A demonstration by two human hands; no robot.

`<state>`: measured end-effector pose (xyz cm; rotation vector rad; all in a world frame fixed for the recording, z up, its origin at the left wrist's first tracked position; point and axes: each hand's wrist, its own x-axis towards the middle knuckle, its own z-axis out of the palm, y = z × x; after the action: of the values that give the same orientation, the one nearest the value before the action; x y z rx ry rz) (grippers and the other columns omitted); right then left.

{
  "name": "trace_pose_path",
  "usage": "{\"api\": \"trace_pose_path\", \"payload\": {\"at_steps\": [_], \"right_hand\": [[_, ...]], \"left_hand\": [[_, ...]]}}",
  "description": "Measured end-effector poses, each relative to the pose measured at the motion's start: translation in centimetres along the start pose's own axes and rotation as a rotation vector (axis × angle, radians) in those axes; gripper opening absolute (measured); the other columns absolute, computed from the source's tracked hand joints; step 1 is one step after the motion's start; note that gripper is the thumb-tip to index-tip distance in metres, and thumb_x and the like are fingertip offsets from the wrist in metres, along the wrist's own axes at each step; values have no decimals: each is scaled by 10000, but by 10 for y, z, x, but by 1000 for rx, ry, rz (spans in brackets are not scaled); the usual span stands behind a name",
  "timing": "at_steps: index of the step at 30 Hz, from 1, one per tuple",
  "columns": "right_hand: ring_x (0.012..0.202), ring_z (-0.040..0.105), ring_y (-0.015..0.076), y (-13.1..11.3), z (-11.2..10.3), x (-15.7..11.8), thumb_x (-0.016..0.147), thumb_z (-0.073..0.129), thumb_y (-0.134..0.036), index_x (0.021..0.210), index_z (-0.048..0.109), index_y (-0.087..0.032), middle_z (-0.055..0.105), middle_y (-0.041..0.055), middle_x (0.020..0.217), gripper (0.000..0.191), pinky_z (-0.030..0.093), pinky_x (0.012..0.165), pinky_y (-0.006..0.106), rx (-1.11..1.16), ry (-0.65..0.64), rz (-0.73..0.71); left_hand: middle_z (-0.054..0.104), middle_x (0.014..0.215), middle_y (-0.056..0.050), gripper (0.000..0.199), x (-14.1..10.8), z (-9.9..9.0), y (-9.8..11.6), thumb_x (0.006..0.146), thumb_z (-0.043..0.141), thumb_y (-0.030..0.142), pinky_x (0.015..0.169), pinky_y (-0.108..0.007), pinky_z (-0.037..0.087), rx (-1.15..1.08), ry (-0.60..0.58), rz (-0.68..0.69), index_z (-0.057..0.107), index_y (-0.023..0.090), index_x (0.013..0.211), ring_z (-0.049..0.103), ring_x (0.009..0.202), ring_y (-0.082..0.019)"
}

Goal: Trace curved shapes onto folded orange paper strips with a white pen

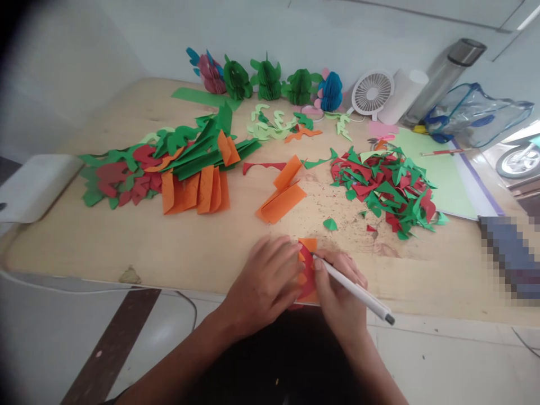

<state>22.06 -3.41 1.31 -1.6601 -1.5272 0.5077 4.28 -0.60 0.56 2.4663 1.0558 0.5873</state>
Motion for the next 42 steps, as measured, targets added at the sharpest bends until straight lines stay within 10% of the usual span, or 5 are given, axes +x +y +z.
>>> {"api": "trace_pose_path", "payload": {"at_steps": [7,42], "right_hand": [[735,673,173,5,17,18,866,645,-387,929,647,-242,714,13,825,158,534,683,309,137,-45,157],[700,679,178,-3,20,26,881,590,-361,871,651,-238,737,19,787,138,535,621,301,-73,-68,36]], "left_hand": [[533,1406,-103,291,0,1,-1,970,451,348,1135,-605,290,5,6,-10,625,197,1148,404,1353,-332],[536,1397,-107,324,1,-1,-1,966,462,328,1140,-616,281,-9,-2,-21,595,193,1229,397,1356,-332]]}}
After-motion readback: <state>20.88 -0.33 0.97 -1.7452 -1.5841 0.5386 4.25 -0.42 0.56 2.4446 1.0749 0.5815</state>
